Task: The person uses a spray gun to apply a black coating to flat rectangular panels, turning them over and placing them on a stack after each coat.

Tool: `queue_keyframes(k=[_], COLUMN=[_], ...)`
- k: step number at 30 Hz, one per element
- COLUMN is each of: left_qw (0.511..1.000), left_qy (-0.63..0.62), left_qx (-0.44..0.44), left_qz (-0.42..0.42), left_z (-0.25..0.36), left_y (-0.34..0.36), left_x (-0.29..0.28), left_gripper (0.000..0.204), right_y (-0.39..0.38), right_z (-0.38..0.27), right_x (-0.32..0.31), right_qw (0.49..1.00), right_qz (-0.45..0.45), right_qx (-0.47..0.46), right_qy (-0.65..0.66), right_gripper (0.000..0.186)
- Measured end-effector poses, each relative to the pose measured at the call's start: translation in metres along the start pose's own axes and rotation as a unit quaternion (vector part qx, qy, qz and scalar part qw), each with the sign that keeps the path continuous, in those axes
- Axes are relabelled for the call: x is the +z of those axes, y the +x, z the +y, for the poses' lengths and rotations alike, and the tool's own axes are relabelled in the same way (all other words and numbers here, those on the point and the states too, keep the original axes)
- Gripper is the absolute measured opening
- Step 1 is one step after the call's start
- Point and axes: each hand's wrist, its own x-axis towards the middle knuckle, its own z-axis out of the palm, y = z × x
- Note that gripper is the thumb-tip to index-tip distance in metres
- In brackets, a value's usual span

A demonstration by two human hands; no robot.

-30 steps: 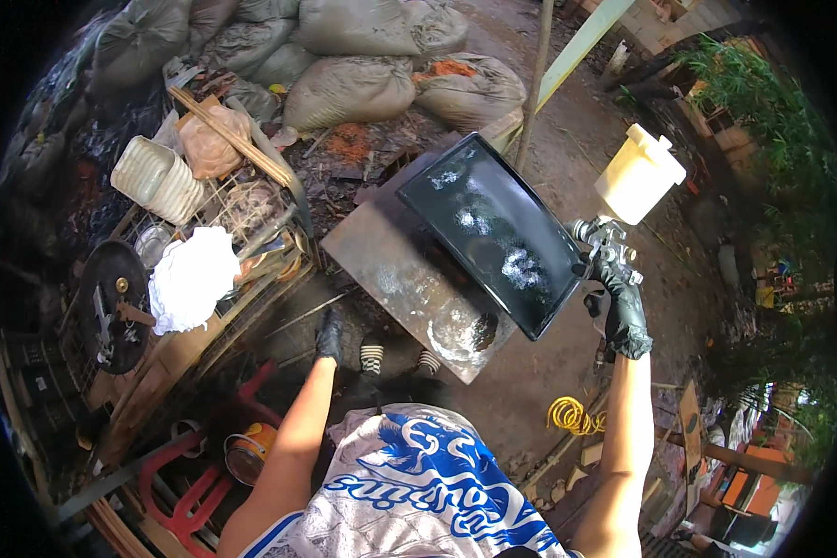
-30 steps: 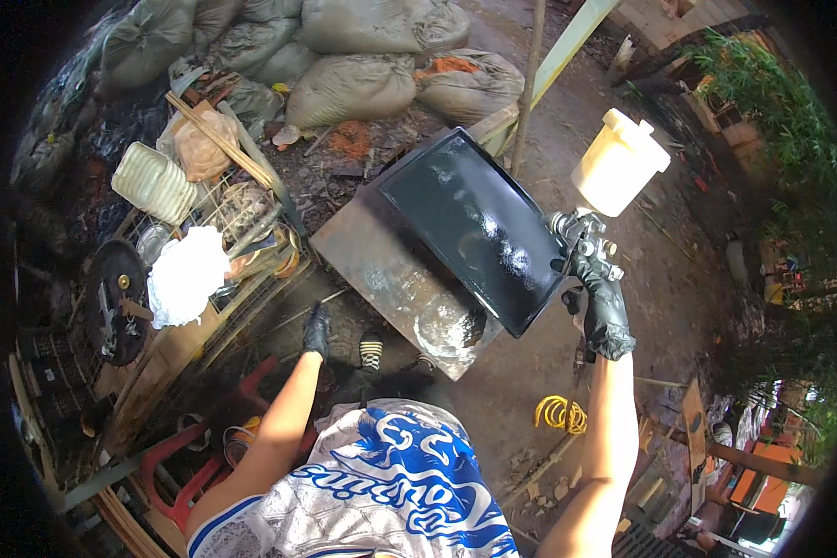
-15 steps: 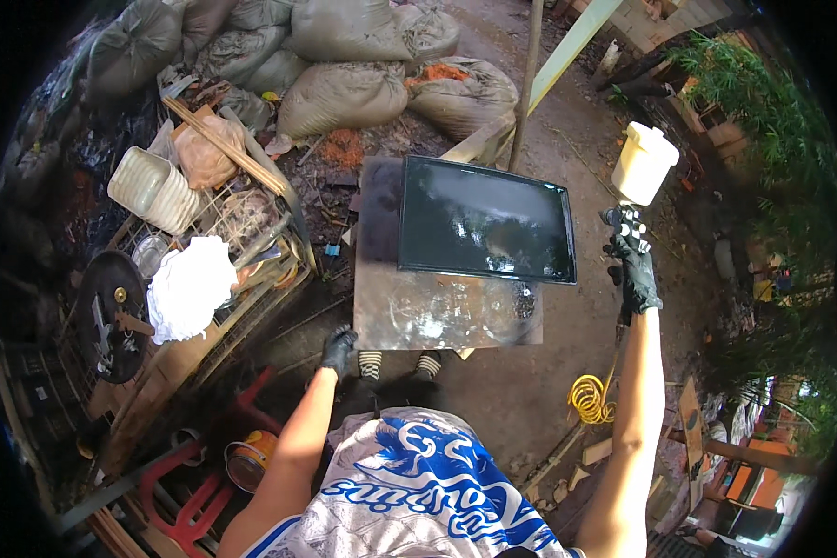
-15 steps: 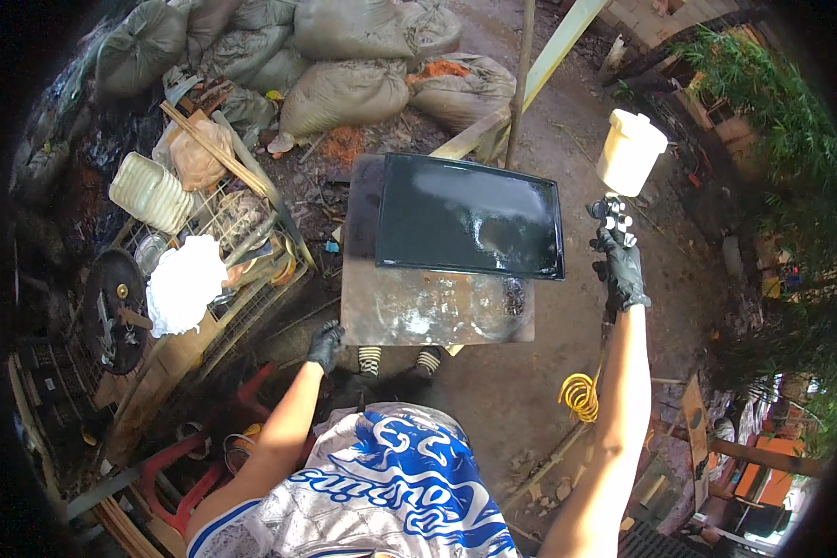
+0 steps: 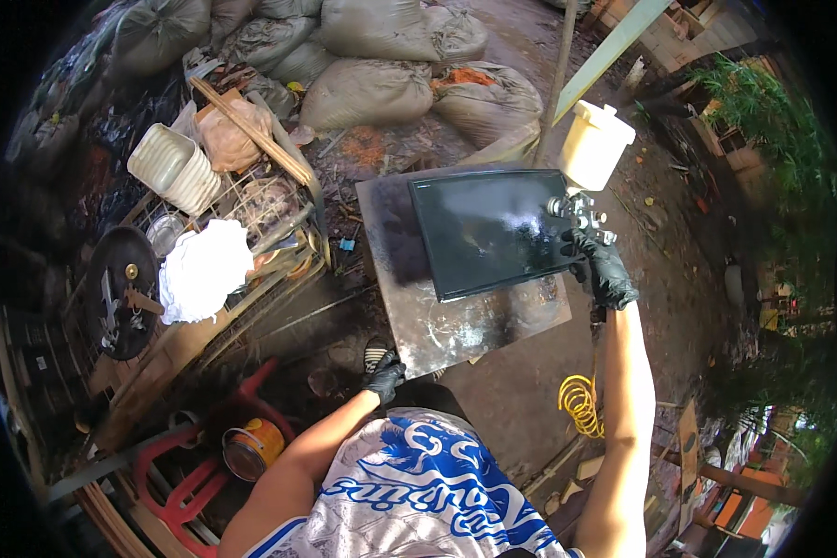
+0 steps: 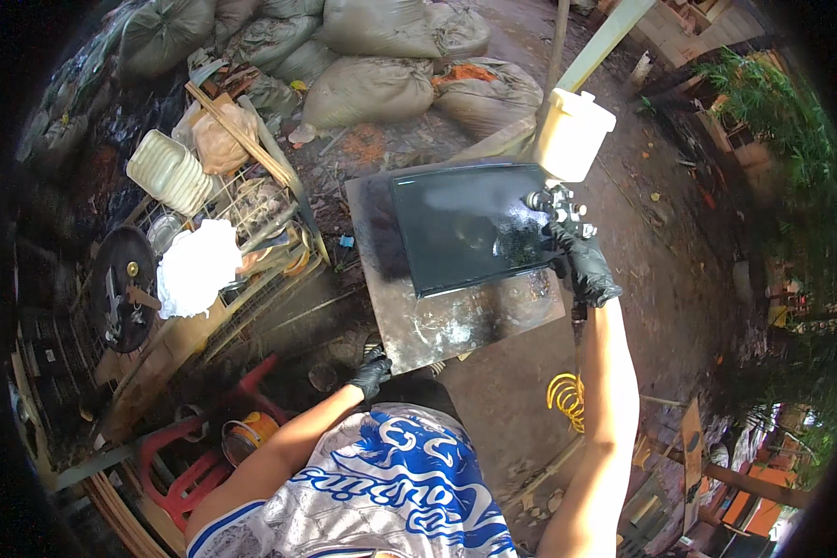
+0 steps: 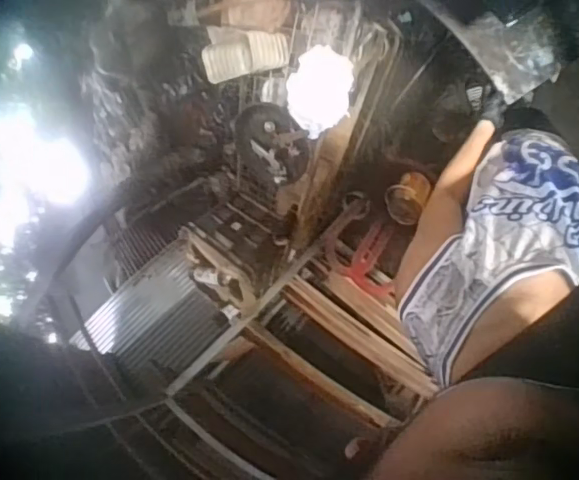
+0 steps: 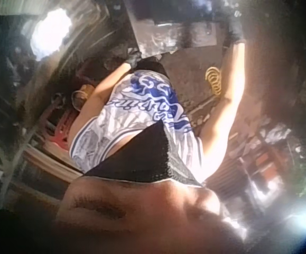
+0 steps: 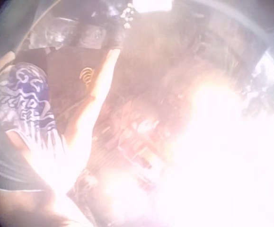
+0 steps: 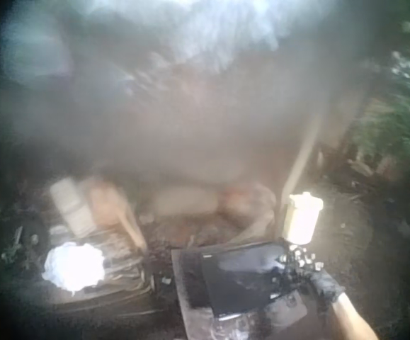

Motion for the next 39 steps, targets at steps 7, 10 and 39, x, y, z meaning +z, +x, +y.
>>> queue_keyframes(k=[7, 10, 39], left_qw=[0.999, 0.999, 0.997], left_qy=[-0.025, -0.033, -0.052], left_qx=[-0.020, -0.011, 0.048], left_qz=[0.020, 0.021, 0.030], left_z=[0.005, 0.002, 0.015], left_y=[-0.016, -0.021, -0.014], left_x=[0.015, 0.009, 0.021], left_gripper=[0.052, 0.052, 0.024], right_y=[-0.001, -0.006, 0.071], right_z=[0.001, -0.018, -0.006], right_x=[0.055, 0.085, -0.025], right_qw=[0.998, 0.990, 0.998], right_qz=[-0.052, -0.122, 0.009], right_qx=[0.029, 0.065, 0.031], right_qy=[0.029, 0.003, 0.055], right_gripper=[0.028, 0.032, 0.027])
